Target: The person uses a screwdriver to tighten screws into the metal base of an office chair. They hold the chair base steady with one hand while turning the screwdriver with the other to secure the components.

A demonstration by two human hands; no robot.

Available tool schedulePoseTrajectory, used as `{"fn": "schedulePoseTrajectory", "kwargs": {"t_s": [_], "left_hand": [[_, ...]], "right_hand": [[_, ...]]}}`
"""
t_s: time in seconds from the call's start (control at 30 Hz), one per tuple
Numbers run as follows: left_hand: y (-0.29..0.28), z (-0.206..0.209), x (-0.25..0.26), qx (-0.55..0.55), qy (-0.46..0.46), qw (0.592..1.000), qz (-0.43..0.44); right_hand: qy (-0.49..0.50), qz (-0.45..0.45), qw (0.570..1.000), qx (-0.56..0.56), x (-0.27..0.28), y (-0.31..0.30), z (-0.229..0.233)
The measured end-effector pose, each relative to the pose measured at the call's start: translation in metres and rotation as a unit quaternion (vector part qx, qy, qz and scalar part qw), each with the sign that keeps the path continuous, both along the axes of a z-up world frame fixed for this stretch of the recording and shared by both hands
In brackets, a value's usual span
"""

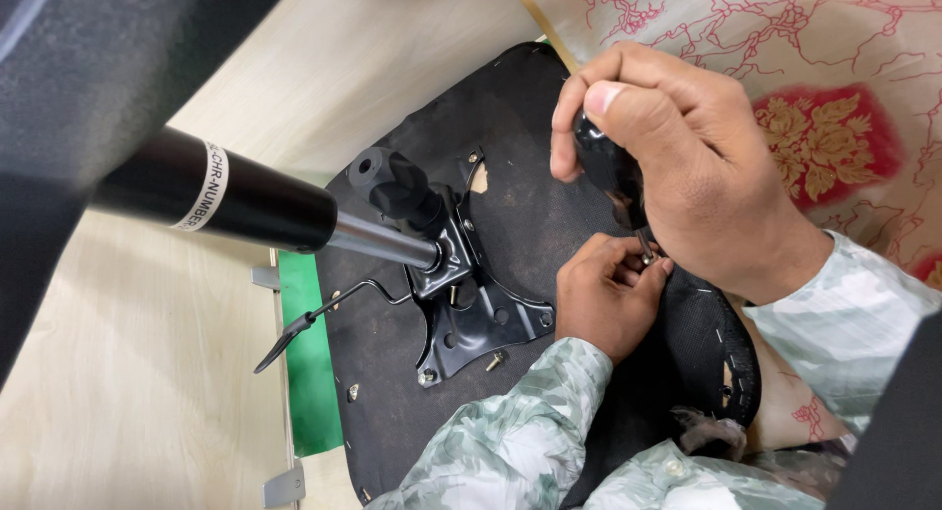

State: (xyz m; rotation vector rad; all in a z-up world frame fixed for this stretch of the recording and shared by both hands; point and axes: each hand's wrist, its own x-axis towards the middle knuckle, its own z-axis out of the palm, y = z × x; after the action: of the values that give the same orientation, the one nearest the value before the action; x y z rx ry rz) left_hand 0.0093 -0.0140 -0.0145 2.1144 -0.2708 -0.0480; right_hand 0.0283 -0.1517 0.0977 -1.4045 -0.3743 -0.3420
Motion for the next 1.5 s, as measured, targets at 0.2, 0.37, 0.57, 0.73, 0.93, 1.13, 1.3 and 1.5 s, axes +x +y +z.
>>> {"fn": "schedulePoseTrajectory", "kwargs": {"t_s": [0.2, 0.37, 0.57, 0.73, 0.93, 1.13, 1.3, 1.5], "left_hand": [[-0.001, 0.000, 0.000, 0.010, -0.008, 1.000, 0.003], [-0.001, -0.001, 0.001, 0.018, -0.002, 1.000, 0.004], [-0.003, 0.001, 0.001, 0.004, 0.007, 1.000, 0.002], [0.000, 0.002, 0.000, 0.021, -0.009, 1.000, -0.018], [-0.001, -0.009, 0.004, 0.001, -0.029, 1.000, 0.001], [-0.003, -0.015, 0.003, -0.009, -0.043, 0.999, 0.009], [-0.004, -0.009, 0.004, 0.015, -0.030, 0.999, 0.010], [-0.006, -0.006, 0.004, 0.032, -0.031, 0.999, 0.017]], "right_hand": [[0.059, 0.003, 0.998, 0.019, -0.001, -0.002, 0.003], [-0.022, -0.001, 1.000, 0.006, 0.000, 0.001, 0.000], [-0.031, -0.027, 0.999, 0.034, 0.001, 0.006, -0.007], [-0.030, 0.010, 0.998, 0.051, 0.004, 0.001, -0.007], [-0.007, 0.027, 0.999, 0.029, 0.005, 0.000, -0.007], [-0.017, 0.001, 0.998, 0.055, 0.005, -0.005, -0.011], [0.050, 0.084, 0.989, 0.111, 0.013, -0.019, -0.007], [0.027, 0.080, 0.991, 0.101, 0.011, -0.015, -0.008]]}}
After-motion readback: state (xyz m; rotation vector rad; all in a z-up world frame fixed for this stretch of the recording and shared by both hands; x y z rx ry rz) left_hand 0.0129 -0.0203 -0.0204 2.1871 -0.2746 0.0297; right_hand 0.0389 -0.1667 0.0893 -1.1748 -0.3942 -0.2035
